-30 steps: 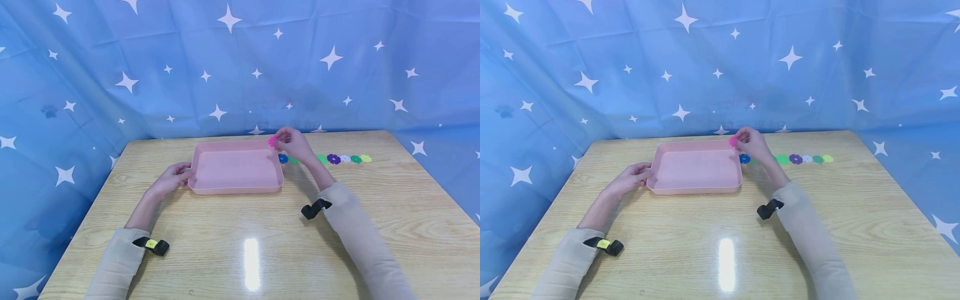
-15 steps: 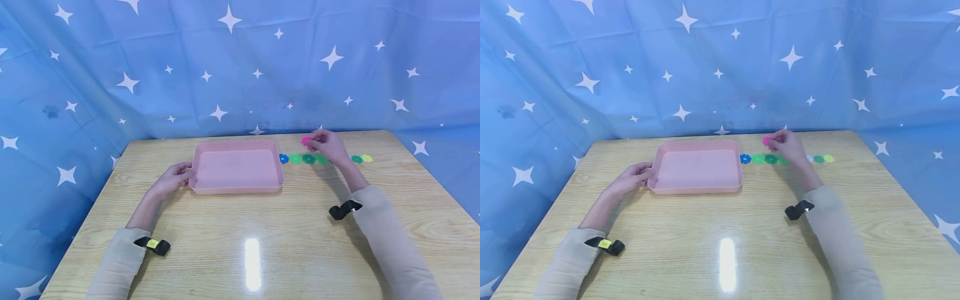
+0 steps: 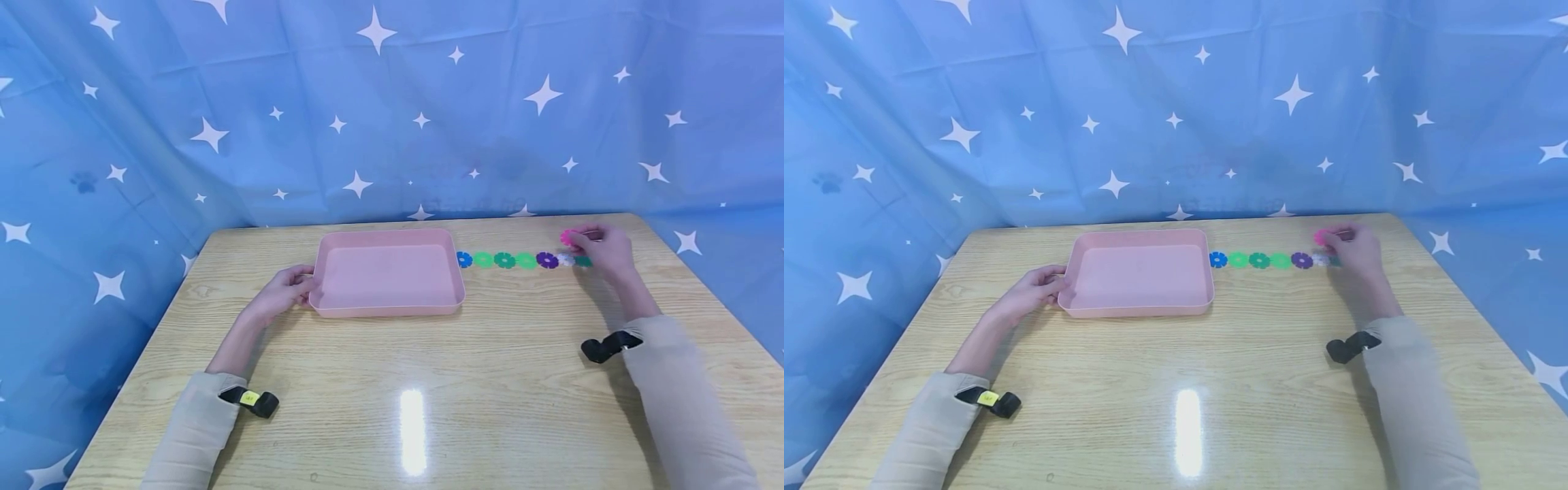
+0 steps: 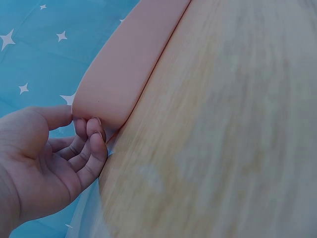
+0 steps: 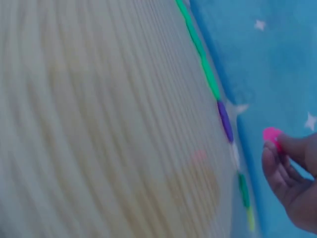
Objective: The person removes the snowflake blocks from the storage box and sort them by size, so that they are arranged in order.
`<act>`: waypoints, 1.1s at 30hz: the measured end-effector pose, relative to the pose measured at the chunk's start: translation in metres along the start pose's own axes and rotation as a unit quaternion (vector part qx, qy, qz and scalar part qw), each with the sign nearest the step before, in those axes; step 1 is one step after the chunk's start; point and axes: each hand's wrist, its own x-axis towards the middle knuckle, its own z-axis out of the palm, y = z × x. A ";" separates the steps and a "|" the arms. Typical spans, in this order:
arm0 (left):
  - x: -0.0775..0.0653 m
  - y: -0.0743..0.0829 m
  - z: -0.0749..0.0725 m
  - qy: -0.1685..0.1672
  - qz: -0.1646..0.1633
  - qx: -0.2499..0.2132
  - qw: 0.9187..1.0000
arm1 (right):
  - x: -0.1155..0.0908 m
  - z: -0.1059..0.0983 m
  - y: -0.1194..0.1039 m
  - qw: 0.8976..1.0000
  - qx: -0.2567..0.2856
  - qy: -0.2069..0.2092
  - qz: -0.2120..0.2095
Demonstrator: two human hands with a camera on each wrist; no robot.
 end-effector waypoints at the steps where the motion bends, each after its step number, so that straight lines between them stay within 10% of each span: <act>1: 0.000 0.000 0.000 0.000 0.000 0.000 1.000 | 0.000 -0.004 0.004 1.000 0.000 0.006 0.009; 18: 0.000 0.000 0.001 0.004 -0.007 0.004 1.000 | -0.006 -0.051 0.052 0.985 0.059 0.067 0.151; 33: -0.001 0.001 0.001 0.008 -0.011 0.010 1.000 | -0.005 -0.055 0.063 0.987 0.013 0.047 0.155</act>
